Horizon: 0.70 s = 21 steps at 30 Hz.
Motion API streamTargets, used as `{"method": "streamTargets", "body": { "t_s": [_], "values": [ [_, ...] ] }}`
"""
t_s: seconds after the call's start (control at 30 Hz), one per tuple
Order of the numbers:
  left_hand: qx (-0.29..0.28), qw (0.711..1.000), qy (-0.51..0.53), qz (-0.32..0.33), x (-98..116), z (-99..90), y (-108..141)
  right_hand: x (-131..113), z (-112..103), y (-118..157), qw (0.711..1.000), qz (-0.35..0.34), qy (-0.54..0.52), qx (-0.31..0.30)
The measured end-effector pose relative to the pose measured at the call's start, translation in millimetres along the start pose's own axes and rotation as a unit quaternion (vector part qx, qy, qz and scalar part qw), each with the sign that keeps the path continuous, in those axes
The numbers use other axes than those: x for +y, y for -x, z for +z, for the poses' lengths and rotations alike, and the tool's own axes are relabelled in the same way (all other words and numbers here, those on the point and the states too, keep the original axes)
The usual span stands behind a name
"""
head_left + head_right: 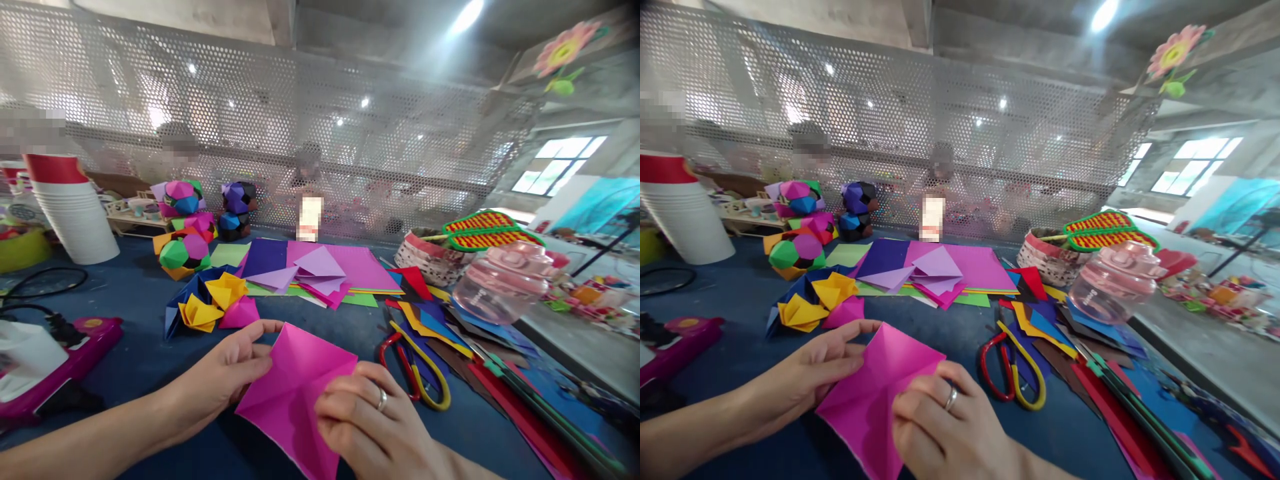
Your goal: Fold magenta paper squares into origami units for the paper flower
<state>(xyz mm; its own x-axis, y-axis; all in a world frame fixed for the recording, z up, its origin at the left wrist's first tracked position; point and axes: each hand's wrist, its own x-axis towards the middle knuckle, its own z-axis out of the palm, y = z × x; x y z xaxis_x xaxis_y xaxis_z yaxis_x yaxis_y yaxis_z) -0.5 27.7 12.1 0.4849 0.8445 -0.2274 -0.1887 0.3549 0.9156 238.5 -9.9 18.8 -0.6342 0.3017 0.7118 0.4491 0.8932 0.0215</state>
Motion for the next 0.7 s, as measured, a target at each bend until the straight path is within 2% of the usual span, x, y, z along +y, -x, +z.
{"method": "streamTargets", "body": {
  "t_s": [0.1, 0.27, 0.4, 0.47, 0.5, 0.53, 0.6, 0.63, 0.7],
  "values": [
    [0.010, 1.000, -0.022, -0.002, 3, 1.6, 3, 5, -1, -1, 1.000, 0.027, 0.002, -0.008],
    [-0.037, 0.998, -0.056, 0.021, 0, 0.0, -2, 14, -3, 1, 0.999, 0.043, 0.006, -0.033],
    [-0.052, 0.995, -0.078, 0.032, -7, -1.4, -5, 17, 0, 5, 0.994, 0.076, 0.000, -0.075],
    [-0.042, 0.987, -0.142, 0.056, -10, 0.1, -1, 17, 1, 7, 0.994, 0.066, -0.012, -0.090],
    [-0.017, 0.975, -0.204, 0.089, -10, 1.0, 3, 16, 2, 7, 0.994, 0.058, -0.018, -0.095],
    [0.016, 0.950, -0.280, 0.137, -10, 1.6, 7, 15, 2, 7, 0.993, 0.050, -0.023, -0.102],
    [0.062, 0.865, -0.433, 0.246, -8, 1.0, 15, 13, 2, 8, 0.992, 0.043, -0.030, -0.118],
    [0.048, 0.819, -0.490, 0.294, -7, -0.3, 19, 12, 2, 8, 0.991, 0.044, -0.032, -0.124],
    [-0.044, 0.757, -0.556, 0.341, -4, -4.2, 25, 11, 2, 8, 0.990, 0.057, -0.037, -0.124]
  ]
}}
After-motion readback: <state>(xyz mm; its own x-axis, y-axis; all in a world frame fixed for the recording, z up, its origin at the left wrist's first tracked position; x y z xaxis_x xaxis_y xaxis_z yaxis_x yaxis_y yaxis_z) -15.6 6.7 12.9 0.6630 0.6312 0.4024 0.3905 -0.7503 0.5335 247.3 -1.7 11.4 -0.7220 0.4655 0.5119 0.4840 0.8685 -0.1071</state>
